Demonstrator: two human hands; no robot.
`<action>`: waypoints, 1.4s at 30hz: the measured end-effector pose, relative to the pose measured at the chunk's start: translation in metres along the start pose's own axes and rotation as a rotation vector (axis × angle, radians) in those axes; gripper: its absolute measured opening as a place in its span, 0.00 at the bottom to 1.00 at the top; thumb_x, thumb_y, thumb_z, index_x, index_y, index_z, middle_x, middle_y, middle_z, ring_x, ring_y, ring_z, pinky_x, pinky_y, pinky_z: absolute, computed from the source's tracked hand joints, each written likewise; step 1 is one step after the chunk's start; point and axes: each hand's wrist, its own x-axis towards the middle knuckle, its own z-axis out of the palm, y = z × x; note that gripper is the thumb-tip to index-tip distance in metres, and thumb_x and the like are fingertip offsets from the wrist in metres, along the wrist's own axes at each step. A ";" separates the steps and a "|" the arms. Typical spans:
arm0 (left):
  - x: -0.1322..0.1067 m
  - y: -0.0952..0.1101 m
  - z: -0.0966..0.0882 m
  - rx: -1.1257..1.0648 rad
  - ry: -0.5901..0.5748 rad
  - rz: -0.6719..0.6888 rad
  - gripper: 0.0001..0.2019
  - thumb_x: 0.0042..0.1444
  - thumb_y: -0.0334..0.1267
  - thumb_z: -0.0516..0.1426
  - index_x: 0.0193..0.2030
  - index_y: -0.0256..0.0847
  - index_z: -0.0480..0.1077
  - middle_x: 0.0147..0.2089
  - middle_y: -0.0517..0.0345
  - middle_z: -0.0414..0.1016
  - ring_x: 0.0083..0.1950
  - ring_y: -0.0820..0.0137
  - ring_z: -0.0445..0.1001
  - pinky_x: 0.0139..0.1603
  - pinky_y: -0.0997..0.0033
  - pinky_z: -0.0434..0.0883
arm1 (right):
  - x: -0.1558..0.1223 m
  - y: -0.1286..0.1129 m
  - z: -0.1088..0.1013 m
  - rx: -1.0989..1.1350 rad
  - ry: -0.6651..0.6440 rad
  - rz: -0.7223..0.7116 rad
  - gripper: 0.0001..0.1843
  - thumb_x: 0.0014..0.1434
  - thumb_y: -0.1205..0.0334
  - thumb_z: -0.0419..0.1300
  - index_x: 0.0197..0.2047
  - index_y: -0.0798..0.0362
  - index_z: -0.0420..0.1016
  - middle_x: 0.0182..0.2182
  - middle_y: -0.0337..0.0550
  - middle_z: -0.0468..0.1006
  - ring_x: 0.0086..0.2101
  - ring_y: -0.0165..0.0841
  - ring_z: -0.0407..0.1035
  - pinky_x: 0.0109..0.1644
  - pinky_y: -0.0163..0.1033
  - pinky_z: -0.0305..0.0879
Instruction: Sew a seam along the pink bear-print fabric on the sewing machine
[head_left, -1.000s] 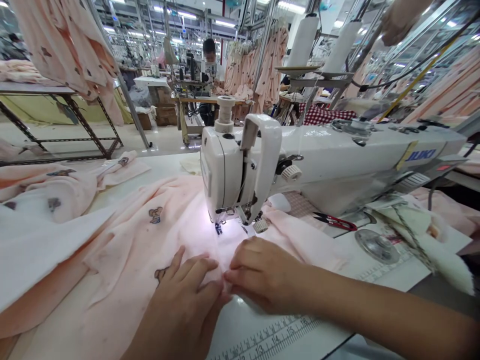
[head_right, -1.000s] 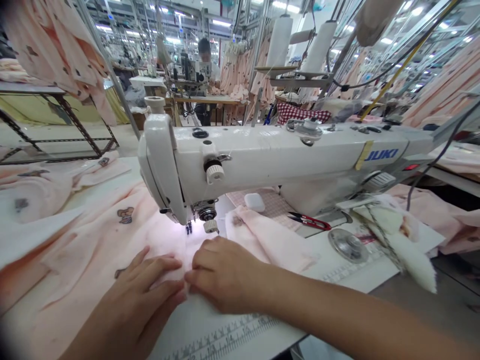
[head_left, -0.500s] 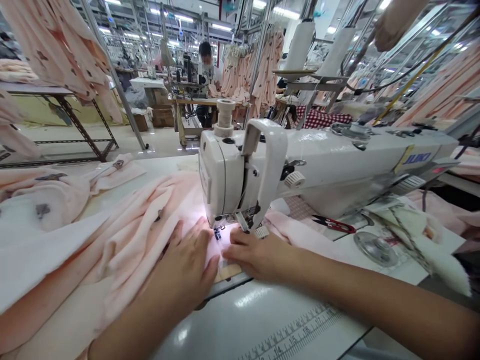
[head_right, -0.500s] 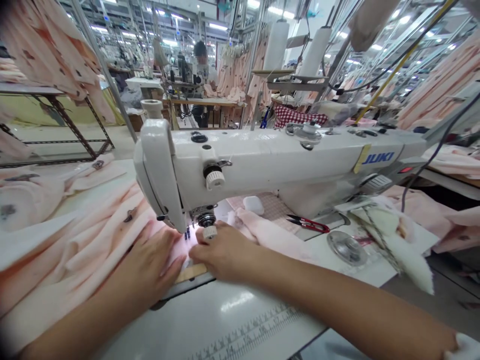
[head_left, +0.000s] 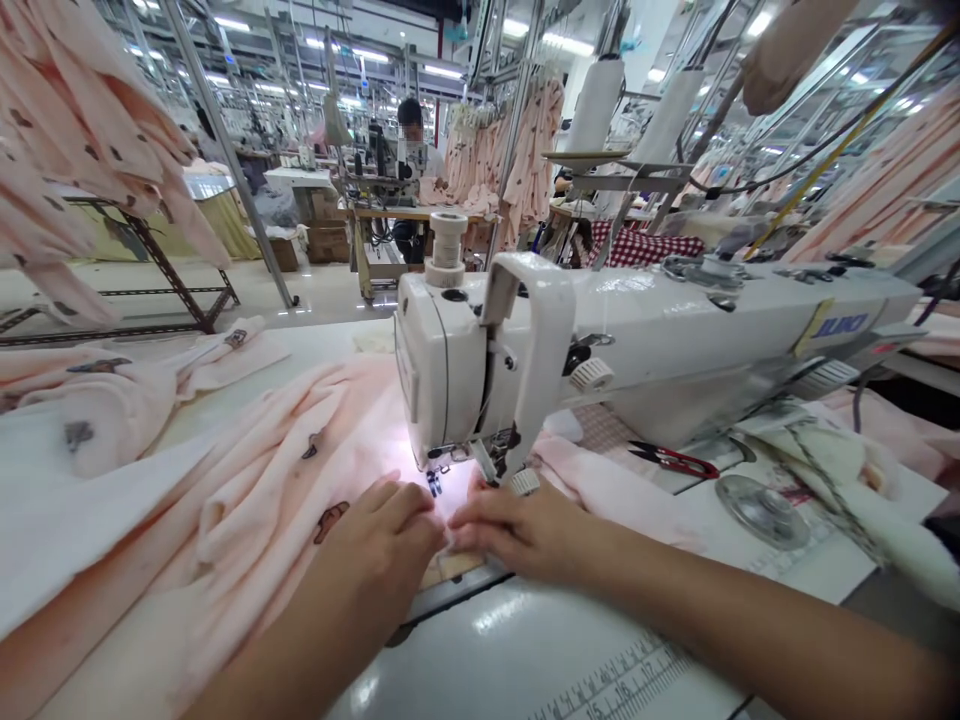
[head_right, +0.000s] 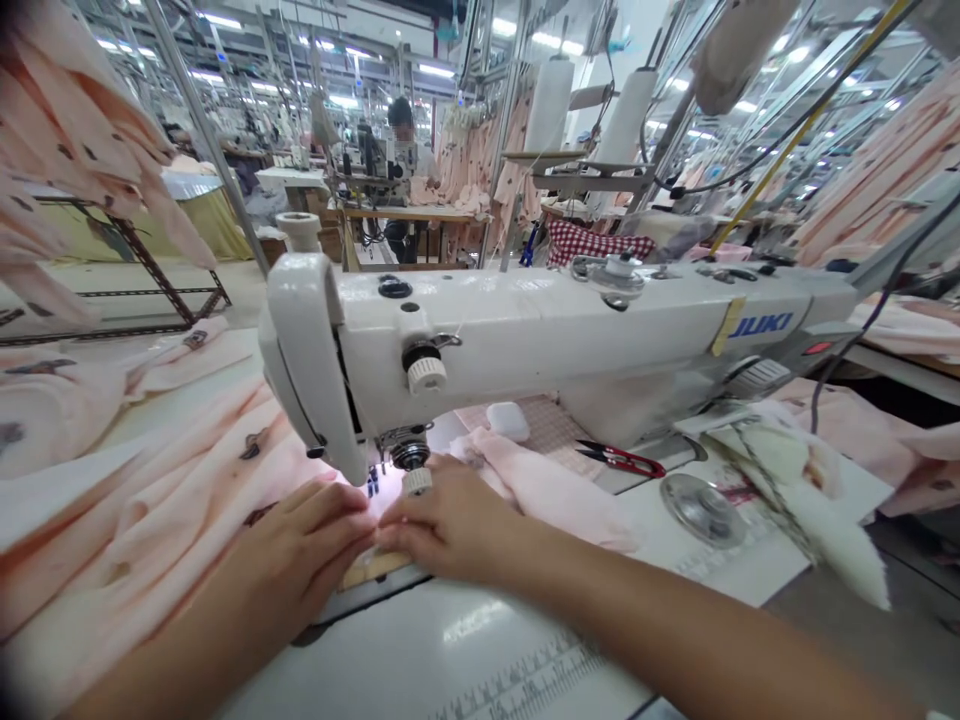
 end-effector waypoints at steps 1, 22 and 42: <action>0.000 0.000 -0.001 -0.019 -0.020 -0.018 0.11 0.62 0.31 0.48 0.36 0.41 0.71 0.39 0.55 0.71 0.41 0.67 0.68 0.45 0.61 0.70 | 0.002 0.003 0.002 0.046 0.047 0.058 0.14 0.66 0.61 0.49 0.41 0.54 0.76 0.32 0.44 0.76 0.33 0.31 0.69 0.38 0.37 0.65; 0.016 -0.041 -0.020 0.169 -0.118 0.025 0.12 0.62 0.34 0.48 0.37 0.46 0.73 0.39 0.57 0.72 0.42 0.65 0.70 0.42 0.62 0.66 | 0.019 0.019 -0.012 -0.514 -0.042 0.084 0.09 0.51 0.74 0.55 0.25 0.53 0.74 0.36 0.48 0.75 0.44 0.42 0.66 0.44 0.43 0.63; -0.019 0.009 0.016 0.126 0.144 -0.082 0.07 0.60 0.32 0.51 0.45 0.41 0.60 0.43 0.51 0.72 0.44 0.63 0.74 0.41 0.61 0.74 | -0.007 -0.007 -0.003 -0.367 0.072 -0.341 0.13 0.66 0.60 0.49 0.37 0.53 0.75 0.25 0.39 0.72 0.25 0.29 0.60 0.28 0.36 0.48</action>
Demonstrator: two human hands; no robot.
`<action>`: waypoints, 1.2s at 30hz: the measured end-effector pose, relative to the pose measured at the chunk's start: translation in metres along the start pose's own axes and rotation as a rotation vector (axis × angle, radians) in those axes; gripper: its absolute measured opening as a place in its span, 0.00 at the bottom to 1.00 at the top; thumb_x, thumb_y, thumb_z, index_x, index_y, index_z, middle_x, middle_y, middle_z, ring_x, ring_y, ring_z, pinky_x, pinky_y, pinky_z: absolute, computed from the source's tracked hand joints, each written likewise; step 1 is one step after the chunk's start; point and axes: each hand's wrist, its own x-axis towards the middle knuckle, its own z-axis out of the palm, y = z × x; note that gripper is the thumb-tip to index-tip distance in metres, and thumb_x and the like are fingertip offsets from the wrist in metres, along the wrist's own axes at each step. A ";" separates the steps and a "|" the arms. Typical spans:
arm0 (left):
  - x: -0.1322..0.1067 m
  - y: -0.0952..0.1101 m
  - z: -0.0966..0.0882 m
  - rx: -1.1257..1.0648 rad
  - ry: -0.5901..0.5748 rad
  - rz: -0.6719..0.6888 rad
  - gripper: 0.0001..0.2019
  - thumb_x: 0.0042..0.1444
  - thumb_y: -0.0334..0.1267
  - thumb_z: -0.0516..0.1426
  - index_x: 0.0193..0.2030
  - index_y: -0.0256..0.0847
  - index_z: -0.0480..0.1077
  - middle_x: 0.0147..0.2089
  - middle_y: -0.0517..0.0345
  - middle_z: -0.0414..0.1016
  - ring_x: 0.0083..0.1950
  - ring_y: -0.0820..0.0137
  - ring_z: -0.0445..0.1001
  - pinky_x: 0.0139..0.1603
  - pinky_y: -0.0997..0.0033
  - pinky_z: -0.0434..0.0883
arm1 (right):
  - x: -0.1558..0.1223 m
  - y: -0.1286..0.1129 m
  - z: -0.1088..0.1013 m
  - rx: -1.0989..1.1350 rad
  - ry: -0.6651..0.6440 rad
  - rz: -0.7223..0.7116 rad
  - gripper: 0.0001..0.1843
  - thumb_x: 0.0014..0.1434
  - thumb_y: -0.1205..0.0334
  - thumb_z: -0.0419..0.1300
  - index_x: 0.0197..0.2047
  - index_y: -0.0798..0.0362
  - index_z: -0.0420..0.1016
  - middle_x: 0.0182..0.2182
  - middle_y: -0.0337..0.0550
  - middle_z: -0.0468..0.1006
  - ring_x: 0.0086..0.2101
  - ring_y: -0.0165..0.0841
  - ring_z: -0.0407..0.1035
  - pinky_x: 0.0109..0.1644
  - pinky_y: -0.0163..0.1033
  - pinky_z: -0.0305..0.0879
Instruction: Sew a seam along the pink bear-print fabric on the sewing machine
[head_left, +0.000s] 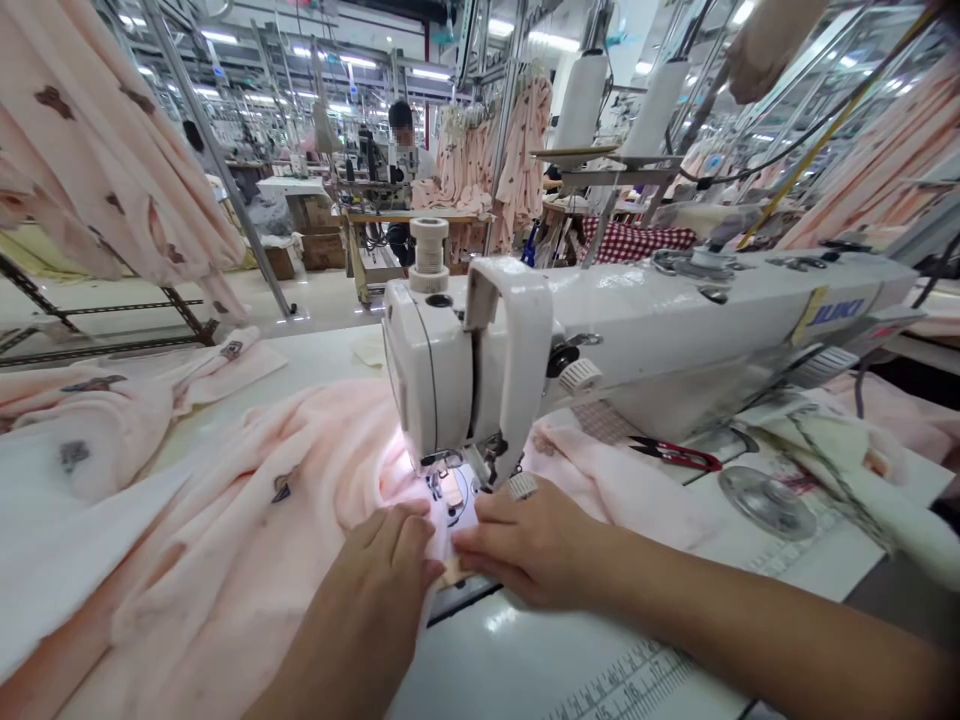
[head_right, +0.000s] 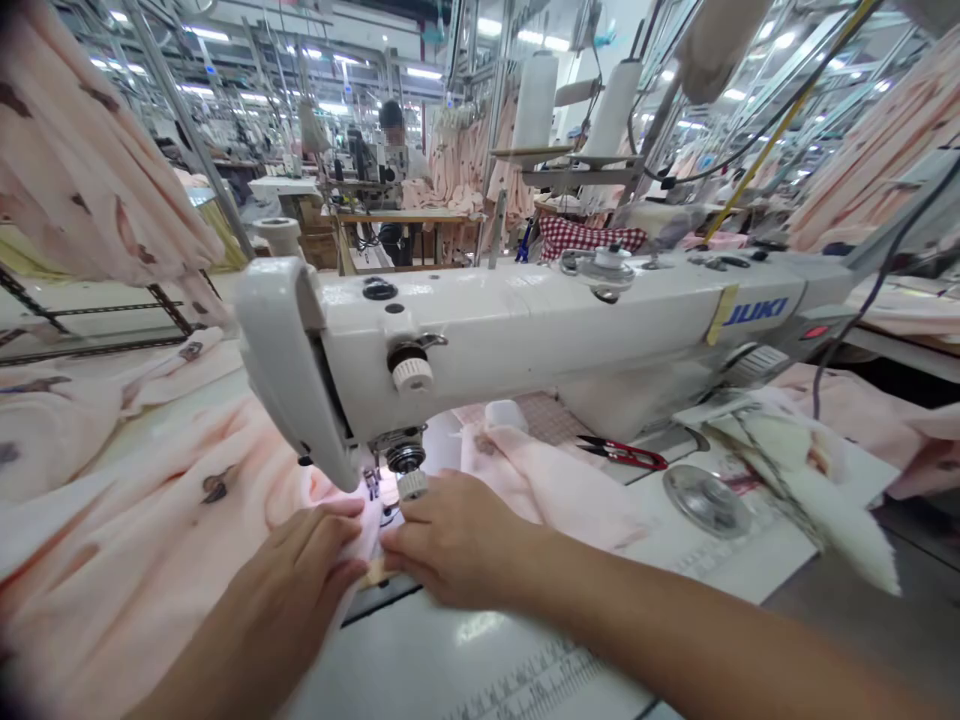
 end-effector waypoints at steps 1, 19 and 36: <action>0.002 -0.001 -0.001 -0.004 0.010 -0.023 0.07 0.59 0.33 0.51 0.44 0.41 0.60 0.42 0.52 0.73 0.43 0.63 0.74 0.40 0.61 0.74 | 0.000 0.001 0.001 0.010 -0.008 0.010 0.12 0.65 0.61 0.50 0.38 0.53 0.75 0.26 0.39 0.72 0.25 0.29 0.60 0.28 0.36 0.48; -0.063 -0.016 -0.054 0.407 -0.008 0.178 0.41 0.54 0.58 0.50 0.63 0.22 0.52 0.60 0.31 0.64 0.61 0.51 0.63 0.56 0.55 0.61 | -0.001 -0.014 -0.025 0.258 0.165 -0.376 0.12 0.60 0.68 0.57 0.48 0.61 0.71 0.37 0.49 0.78 0.42 0.35 0.70 0.46 0.40 0.66; -0.069 0.051 -0.064 0.046 -0.047 0.146 0.10 0.61 0.31 0.50 0.33 0.46 0.71 0.38 0.67 0.77 0.37 0.75 0.74 0.45 0.73 0.70 | -0.036 -0.024 -0.012 0.267 -0.156 -0.258 0.11 0.63 0.65 0.54 0.48 0.54 0.70 0.45 0.43 0.77 0.51 0.32 0.66 0.54 0.42 0.59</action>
